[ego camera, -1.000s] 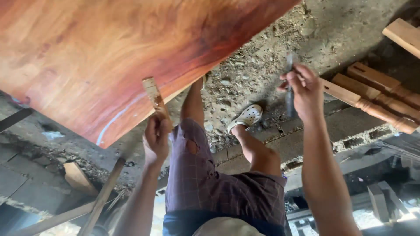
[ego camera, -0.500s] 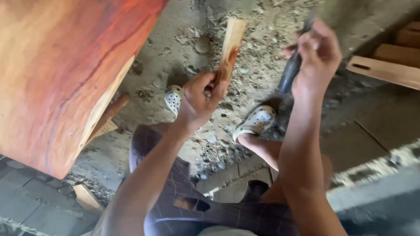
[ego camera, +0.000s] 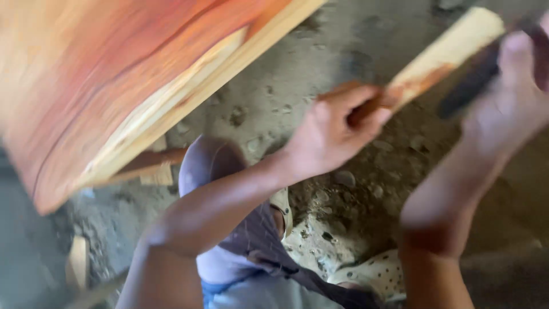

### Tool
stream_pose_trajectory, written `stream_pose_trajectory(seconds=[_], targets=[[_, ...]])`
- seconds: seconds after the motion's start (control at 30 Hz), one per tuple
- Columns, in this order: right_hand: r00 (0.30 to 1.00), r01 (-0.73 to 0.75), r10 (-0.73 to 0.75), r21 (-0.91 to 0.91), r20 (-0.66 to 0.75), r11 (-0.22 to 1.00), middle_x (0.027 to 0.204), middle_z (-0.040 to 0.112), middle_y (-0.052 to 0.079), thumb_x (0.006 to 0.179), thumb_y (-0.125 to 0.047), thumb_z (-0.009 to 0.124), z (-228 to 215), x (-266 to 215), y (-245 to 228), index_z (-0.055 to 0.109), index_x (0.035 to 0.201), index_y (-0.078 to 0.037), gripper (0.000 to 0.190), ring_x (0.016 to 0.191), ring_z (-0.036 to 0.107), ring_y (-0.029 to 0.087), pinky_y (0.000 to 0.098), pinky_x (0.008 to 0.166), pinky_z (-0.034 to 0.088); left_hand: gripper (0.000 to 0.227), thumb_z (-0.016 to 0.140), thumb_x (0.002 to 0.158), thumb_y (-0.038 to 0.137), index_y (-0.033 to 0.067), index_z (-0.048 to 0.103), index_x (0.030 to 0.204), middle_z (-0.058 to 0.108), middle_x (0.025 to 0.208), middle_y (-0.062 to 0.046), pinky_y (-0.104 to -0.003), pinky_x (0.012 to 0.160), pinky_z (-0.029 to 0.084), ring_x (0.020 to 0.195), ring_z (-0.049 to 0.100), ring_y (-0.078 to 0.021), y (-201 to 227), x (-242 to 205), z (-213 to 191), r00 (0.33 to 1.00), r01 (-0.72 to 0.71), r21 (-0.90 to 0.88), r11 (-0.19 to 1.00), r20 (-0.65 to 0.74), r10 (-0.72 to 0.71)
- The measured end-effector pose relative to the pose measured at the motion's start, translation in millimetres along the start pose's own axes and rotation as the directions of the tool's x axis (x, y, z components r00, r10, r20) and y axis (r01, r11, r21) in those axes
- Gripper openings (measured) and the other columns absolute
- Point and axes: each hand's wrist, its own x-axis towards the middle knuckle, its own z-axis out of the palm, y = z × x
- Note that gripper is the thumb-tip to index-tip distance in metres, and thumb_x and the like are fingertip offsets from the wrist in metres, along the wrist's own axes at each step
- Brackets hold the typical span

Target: The person scrapes and shapes a piece of wood using a hand tool to prepare or finish it.

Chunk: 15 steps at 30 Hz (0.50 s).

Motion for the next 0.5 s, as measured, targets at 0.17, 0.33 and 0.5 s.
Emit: stream_pose_trajectory(seconds=[0.17,0.33,0.5], targets=[[0.998,0.047,-0.059,-0.320,-0.028,0.946,0.128,0.068,0.020,0.117,0.004,0.061,8.7,-38.5,-19.8,0.061,0.142,0.008,0.025,0.112,0.071,0.024,0.0343,0.088,0.069,0.026,0.063,0.109,0.023,-0.0020,0.067,0.115,0.067,0.091,-0.008,-0.021,0.055,0.053,0.063,0.063,-0.0071,-21.8,-14.9,8.3,0.982,-0.156,-0.012,0.988,-0.107,0.154],[0.867,0.471,-0.327,-0.403,0.377,0.784,0.123,0.070,0.023,0.117,0.016,0.061,51.5,-45.6,-67.8,0.063,0.138,0.005,0.023,0.096,0.076,0.022,0.0317,0.072,0.068,0.022,0.067,0.104,0.019,-0.0006,0.071,0.114,0.070,0.085,-0.009,-0.026,0.049,0.047,0.054,0.059,-0.0117,-16.8,1.2,-2.5,0.981,-0.101,0.058,0.993,-0.163,0.109],[0.853,0.514,-0.323,-0.547,0.411,0.660,0.116,0.071,0.020,0.113,0.010,0.072,81.8,-65.5,-85.4,0.067,0.130,0.001,0.020,0.092,0.076,0.020,0.0275,0.071,0.063,0.022,0.067,0.106,0.019,0.0008,0.071,0.118,0.071,0.094,-0.007,-0.025,0.059,0.055,0.068,0.066,-0.0101,-21.0,-10.0,-11.5,0.975,-0.162,0.019,0.987,-0.148,0.163]])
